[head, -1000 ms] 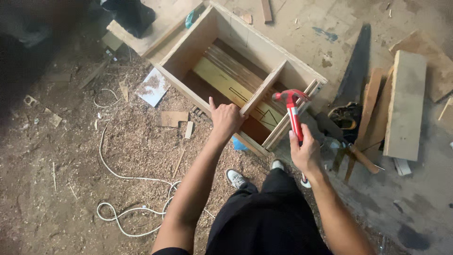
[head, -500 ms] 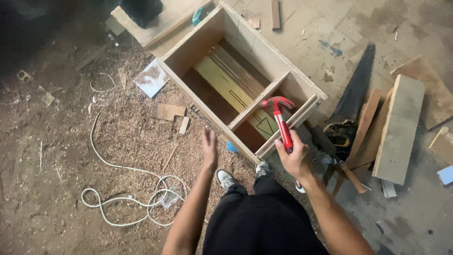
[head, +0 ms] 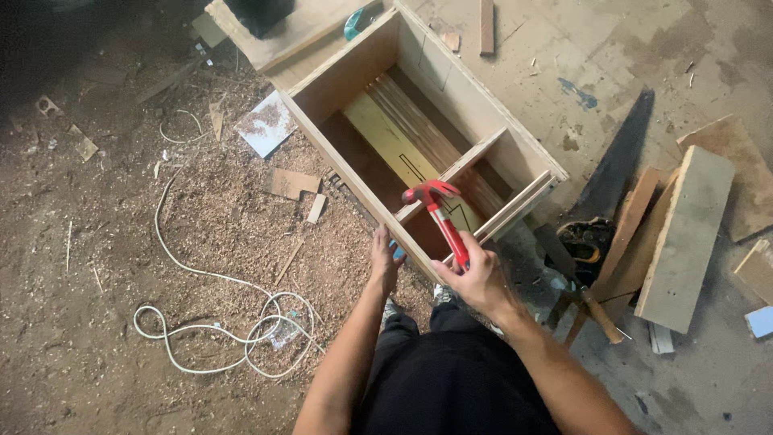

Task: The person uses a hammer and a chisel to adjust and fit wooden pieces into a partially assembled wooden box. They repeatedly tap the chisel to align the wood and then insert a wooden panel into the box structure.

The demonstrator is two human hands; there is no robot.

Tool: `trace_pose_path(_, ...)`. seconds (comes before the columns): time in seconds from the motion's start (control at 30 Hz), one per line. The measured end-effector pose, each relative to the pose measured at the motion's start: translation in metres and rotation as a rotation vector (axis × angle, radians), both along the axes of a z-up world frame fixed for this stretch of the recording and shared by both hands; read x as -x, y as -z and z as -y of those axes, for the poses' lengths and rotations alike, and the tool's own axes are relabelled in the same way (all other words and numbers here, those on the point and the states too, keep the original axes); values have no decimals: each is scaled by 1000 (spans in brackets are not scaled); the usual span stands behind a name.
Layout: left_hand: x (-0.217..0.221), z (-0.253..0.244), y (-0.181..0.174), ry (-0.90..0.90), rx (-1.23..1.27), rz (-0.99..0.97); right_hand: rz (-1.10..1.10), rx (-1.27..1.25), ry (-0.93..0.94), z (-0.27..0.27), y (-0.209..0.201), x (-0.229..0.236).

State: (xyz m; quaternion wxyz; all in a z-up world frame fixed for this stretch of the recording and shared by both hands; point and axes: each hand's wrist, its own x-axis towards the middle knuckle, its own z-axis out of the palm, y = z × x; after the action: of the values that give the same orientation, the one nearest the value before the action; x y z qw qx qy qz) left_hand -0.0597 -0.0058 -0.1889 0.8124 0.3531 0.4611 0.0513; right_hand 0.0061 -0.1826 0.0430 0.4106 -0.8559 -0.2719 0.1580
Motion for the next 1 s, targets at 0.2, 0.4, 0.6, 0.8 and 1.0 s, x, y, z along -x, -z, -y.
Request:
trace_pose_path(0.2,4,0,-16,128,53,160,-135,86,-62,-8,3,-5)
trace_pose_path(0.4,1,3,-7,74,24,163,-131,107,-32,1,17,-18)
trace_pose_path(0.6,4,8,4,105,17,141,-91,90,43,19,13,-28)
trace_pose_path(0.8,-2,15,6,21,140,127,-24,-14,48,21,1,-28)
trace_pose_path(1.0,0,16,3,64,91,113,81,-77,-25,21,-1,-27)
